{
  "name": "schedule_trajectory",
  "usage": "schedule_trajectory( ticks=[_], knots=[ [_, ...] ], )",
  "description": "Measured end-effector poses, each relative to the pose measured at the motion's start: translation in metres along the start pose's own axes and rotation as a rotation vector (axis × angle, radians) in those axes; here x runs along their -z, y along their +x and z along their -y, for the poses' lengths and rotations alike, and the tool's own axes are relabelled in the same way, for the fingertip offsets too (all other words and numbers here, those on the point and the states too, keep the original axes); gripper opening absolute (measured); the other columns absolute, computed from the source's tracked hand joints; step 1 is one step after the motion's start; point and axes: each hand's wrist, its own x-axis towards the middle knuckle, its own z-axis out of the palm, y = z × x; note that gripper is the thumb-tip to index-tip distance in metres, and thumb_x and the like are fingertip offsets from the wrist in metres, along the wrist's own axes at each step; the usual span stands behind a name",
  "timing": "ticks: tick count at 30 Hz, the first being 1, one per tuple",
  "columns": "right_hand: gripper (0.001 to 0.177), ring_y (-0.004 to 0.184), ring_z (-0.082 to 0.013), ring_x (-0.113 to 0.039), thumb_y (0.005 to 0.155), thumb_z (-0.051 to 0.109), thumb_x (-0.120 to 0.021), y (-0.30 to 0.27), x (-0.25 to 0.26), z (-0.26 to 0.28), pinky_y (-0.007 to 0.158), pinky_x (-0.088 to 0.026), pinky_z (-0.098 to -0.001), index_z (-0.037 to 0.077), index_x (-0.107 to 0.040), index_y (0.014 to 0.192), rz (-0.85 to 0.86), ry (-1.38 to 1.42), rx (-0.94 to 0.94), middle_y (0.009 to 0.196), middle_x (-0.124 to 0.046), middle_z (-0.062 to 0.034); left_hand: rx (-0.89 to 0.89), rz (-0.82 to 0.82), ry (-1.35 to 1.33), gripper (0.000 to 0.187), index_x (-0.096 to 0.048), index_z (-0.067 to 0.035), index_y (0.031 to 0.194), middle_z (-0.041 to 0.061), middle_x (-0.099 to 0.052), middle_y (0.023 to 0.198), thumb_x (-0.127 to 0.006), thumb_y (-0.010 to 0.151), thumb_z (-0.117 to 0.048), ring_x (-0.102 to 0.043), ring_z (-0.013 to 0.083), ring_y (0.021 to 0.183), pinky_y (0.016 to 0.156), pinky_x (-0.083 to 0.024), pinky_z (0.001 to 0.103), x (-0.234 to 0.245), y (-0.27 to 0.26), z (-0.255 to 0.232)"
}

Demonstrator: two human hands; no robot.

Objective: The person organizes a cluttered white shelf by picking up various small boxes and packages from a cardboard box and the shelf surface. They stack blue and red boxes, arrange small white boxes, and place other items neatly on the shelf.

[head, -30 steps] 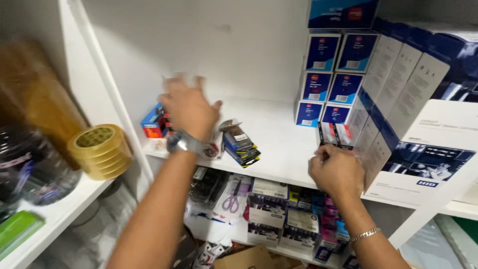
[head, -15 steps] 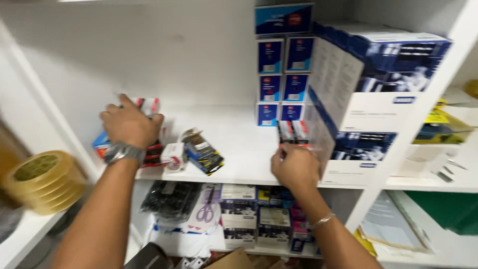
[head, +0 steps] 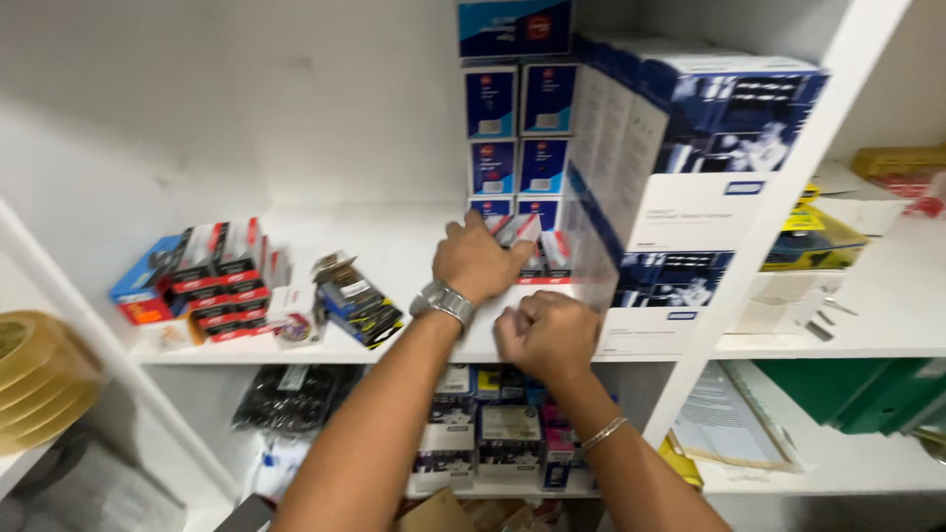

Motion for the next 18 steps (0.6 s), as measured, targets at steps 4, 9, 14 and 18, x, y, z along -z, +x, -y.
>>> schedule_trajectory(
  ticks=[4,9,14,18],
  knots=[
    [0.036,0.049,-0.0227,-0.06,0.072,0.032,-0.068,0.0,0.004,0.001,0.047,-0.047,-0.031,0.022,-0.046,0.045,-0.043,0.047,0.108,0.045,-0.049,0.0,0.001,-0.019,-0.071,0.086,-0.05,-0.001,0.137,0.026,-0.056,0.13,-0.065,0.079,-0.062,-0.062,0.0492,0.12,0.1,-0.052,0.053,-0.048,0.01,-0.012],
    [0.029,0.052,-0.0262,-0.063,0.069,0.034,-0.066,-0.002,-0.012,-0.009,0.046,-0.048,-0.0354,0.021,-0.052,0.047,-0.002,-0.026,0.033,0.046,-0.052,-0.0027,-0.005,0.081,-0.385,0.108,-0.052,0.006,0.142,0.031,-0.058,0.134,-0.084,0.064,-0.062,-0.059,0.0479,0.128,0.106,-0.05,0.05,-0.045,-0.002,-0.009],
    [0.016,0.07,-0.0262,-0.07,0.076,0.027,-0.064,0.009,-0.003,0.009,0.062,-0.057,-0.0367,0.019,-0.065,0.062,0.043,-0.069,-0.141,0.061,-0.062,-0.0046,0.01,0.058,-0.485,0.092,-0.059,-0.01,0.145,0.013,-0.072,0.123,-0.09,0.066,-0.047,-0.069,0.0282,0.119,0.097,-0.057,0.038,-0.069,0.017,0.028],
    [0.016,0.102,-0.0332,-0.063,0.073,0.024,-0.069,0.022,0.005,0.016,0.082,-0.058,-0.0461,0.013,-0.061,0.082,0.197,-0.04,-0.302,0.091,-0.06,-0.0075,-0.049,0.046,-0.781,0.076,-0.055,0.0,0.146,0.023,-0.068,0.132,-0.077,0.073,0.0,-0.071,0.0317,0.116,0.098,-0.059,0.038,-0.069,0.012,0.035]
  ],
)
